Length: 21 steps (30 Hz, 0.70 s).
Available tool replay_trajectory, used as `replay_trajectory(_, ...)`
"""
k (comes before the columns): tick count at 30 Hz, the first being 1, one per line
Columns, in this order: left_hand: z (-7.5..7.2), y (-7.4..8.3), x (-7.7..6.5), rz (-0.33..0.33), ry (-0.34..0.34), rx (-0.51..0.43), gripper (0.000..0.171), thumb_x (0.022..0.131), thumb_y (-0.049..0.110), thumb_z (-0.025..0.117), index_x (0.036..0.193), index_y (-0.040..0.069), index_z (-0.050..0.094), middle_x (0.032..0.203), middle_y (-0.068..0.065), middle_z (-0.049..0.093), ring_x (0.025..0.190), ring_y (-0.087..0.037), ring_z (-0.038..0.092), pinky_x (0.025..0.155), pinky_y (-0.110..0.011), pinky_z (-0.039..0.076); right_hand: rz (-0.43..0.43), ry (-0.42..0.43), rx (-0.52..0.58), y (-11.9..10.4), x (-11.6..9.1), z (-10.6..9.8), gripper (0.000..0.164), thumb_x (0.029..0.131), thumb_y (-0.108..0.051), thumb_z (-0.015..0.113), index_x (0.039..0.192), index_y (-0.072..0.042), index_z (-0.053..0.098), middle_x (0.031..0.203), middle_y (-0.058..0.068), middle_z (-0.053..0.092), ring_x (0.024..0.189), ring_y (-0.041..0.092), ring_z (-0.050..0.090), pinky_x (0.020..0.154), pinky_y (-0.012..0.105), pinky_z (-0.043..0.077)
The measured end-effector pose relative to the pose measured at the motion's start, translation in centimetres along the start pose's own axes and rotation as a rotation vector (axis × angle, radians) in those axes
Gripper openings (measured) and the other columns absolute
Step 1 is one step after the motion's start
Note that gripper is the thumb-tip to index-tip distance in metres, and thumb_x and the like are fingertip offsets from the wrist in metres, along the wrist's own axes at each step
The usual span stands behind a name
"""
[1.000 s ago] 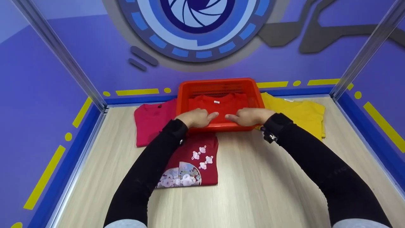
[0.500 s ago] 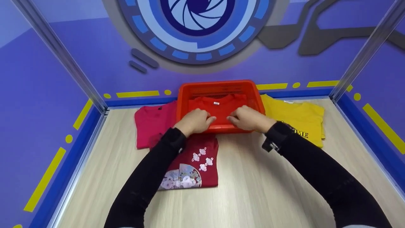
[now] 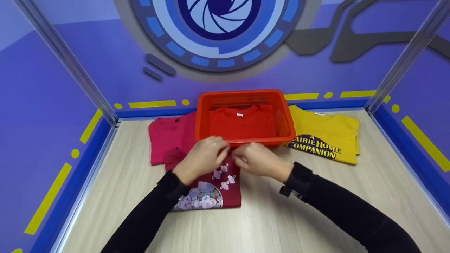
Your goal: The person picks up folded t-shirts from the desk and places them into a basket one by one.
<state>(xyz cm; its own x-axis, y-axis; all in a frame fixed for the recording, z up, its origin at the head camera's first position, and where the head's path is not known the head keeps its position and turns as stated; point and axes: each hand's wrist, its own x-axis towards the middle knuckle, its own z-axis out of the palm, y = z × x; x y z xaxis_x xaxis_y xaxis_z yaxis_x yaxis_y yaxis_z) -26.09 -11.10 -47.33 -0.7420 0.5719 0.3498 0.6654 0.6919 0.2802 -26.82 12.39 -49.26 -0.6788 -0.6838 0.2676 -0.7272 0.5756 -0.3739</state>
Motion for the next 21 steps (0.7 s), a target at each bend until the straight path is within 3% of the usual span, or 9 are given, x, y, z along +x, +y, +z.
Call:
replay_trajectory(3,0.4,-2.2,-2.3,-0.067,-0.087,0.045,0.017,0.108,0.019,0.068,0.11,0.01,0.082,0.103,-0.006,0.08,0.102,-0.028,0.077,0.091,-0.046,0.065,0.051,-0.089,-0.038,-0.2,0.2,1.9,0.017,0.106,-0.018,0.068,0.106,-0.012,0.083,0.094,-0.001,0.08,0.082,0.013,0.074,0.08,0.036,0.064)
replay_trajectory(5,0.4,-3.9,-3.9,-0.15,-0.123,0.083,0.014,0.105,0.018,0.071,0.108,0.011,0.083,0.103,-0.007,0.08,0.104,-0.029,0.077,0.091,-0.048,0.065,0.084,-0.114,-0.05,-0.4,0.4,2.9,0.017,0.107,-0.02,0.068,0.106,-0.011,0.082,0.097,0.001,0.08,0.086,0.017,0.076,0.082,0.04,0.065)
replay_trajectory(9,-0.1,-6.7,-6.8,-0.314,-0.17,0.141,0.007,0.099,0.014,0.08,0.1,0.008,0.084,0.1,-0.009,0.077,0.101,-0.034,0.076,0.088,-0.052,0.064,0.102,-0.134,-0.08,-0.9,1.1,4.4,0.024,0.108,-0.024,0.067,0.119,-0.007,0.08,0.114,0.008,0.081,0.104,0.027,0.08,0.094,0.048,0.065)
replay_trajectory(11,-0.3,-7.5,-7.8,-0.353,-0.201,0.144,0.007,0.097,0.013,0.083,0.099,0.006,0.083,0.098,-0.011,0.075,0.099,-0.036,0.075,0.088,-0.053,0.063,0.092,-0.152,-0.108,-1.0,1.3,5.1,0.03,0.108,-0.028,0.068,0.124,-0.005,0.079,0.122,0.012,0.08,0.112,0.031,0.078,0.1,0.049,0.063)
replay_trajectory(15,-0.3,-8.2,-8.7,-0.36,-0.257,0.105,0.013,0.096,0.014,0.084,0.103,0.003,0.083,0.1,-0.013,0.073,0.099,-0.038,0.074,0.093,-0.054,0.062,0.093,-0.196,-0.182,-1.1,1.3,6.1,0.035,0.107,-0.036,0.073,0.123,-0.005,0.079,0.131,0.013,0.075,0.116,0.036,0.07,0.101,0.048,0.06)
replay_trajectory(21,-0.3,-7.9,-8.1,-0.378,-0.306,0.1,0.016,0.096,0.015,0.084,0.105,0.001,0.082,0.103,-0.015,0.074,0.101,-0.037,0.073,0.099,-0.052,0.06,0.14,-0.208,-0.196,-1.3,0.8,6.2,0.033,0.104,-0.036,0.078,0.121,-0.008,0.08,0.138,0.012,0.069,0.117,0.037,0.063,0.095,0.05,0.062)
